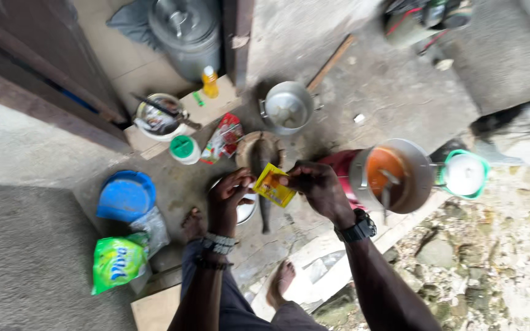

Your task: The person prepares a meal by stirring a liquid in a pot, adding a seasoning packet opened with a knife, and pouring liquid from a metal cup into the pot.

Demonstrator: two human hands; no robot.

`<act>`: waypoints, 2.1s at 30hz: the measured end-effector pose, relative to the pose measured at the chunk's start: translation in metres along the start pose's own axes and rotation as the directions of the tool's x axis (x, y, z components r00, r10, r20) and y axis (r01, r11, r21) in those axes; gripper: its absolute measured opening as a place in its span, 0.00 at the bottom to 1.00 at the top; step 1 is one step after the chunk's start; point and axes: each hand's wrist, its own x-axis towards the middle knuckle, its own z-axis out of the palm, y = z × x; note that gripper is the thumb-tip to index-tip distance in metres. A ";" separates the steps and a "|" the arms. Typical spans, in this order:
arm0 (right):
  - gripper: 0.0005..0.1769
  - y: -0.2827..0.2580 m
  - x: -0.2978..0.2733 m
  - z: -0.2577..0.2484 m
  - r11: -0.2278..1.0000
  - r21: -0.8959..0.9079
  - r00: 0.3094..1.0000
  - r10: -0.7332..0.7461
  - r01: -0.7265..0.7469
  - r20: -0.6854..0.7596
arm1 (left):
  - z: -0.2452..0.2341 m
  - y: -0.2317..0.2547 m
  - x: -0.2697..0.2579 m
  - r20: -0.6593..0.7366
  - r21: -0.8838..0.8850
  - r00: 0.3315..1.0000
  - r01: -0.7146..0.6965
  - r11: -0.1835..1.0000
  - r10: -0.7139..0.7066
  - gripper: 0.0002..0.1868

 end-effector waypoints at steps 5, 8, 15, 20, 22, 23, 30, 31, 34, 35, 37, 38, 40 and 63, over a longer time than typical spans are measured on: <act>0.06 0.011 -0.068 -0.070 0.442 -0.801 0.804 -0.589 0.404 0.081 | 0.051 0.003 -0.055 -0.014 -0.066 1.000 0.027 0.997 -0.028 0.16; 0.05 0.015 -0.110 -0.086 0.662 -0.685 0.872 -0.484 0.304 -0.081 | 0.079 0.010 -0.082 0.032 0.065 0.995 -0.096 0.993 0.094 0.15; 0.10 -0.025 -0.197 -0.104 0.903 -0.390 0.981 -0.195 0.178 -0.003 | 0.159 0.028 -0.151 0.345 0.416 0.874 -0.469 0.779 0.342 0.19; 0.11 -0.042 -0.233 -0.098 0.885 -0.466 0.988 -0.085 0.015 -0.129 | 0.185 0.007 -0.179 0.303 0.362 0.909 -0.388 0.848 0.286 0.09; 0.10 -0.040 -0.246 -0.094 0.888 -0.438 0.972 -0.206 0.137 -0.113 | 0.184 0.004 -0.189 0.347 0.368 0.887 -0.427 0.826 0.303 0.08; 0.09 -0.037 -0.251 -0.093 0.884 -0.424 0.959 -0.262 0.195 -0.106 | 0.184 0.002 -0.193 0.369 0.369 0.877 -0.443 0.817 0.309 0.08; 0.10 -0.014 -0.257 -0.082 0.974 -0.202 0.980 -0.132 0.101 -0.147 | 0.171 -0.007 -0.208 0.268 0.296 0.906 -0.401 0.867 0.327 0.08; 0.10 -0.012 -0.251 -0.080 0.991 -0.109 0.986 -0.093 0.078 -0.141 | 0.167 -0.007 -0.205 0.243 0.230 0.929 -0.334 0.914 0.279 0.08; 0.09 -0.015 -0.239 -0.073 0.995 -0.082 0.991 -0.068 0.059 -0.114 | 0.152 0.000 -0.202 0.237 0.180 0.939 -0.295 0.938 0.250 0.10; 0.09 -0.018 -0.235 -0.069 0.991 -0.115 0.992 -0.076 0.065 -0.101 | 0.148 0.003 -0.203 0.243 0.191 0.934 -0.312 0.931 0.264 0.10; 0.09 -0.027 -0.224 -0.061 0.977 -0.174 0.991 -0.130 0.122 -0.032 | 0.142 0.008 -0.205 0.156 0.295 0.937 -0.345 0.891 0.311 0.09; 0.10 -0.031 -0.216 -0.053 0.968 -0.198 0.987 -0.158 0.157 0.011 | 0.136 0.012 -0.205 0.108 0.351 0.935 -0.355 0.866 0.339 0.08; 0.10 -0.033 -0.196 -0.036 0.981 -0.163 0.995 -0.104 0.104 0.006 | 0.117 0.014 -0.202 0.069 0.419 0.865 -0.477 0.773 0.497 0.08; 0.07 0.218 0.214 0.195 0.866 -0.484 0.941 0.259 -0.127 0.217 | -0.240 -0.076 0.108 -0.868 0.115 0.451 -0.225 0.968 0.208 0.08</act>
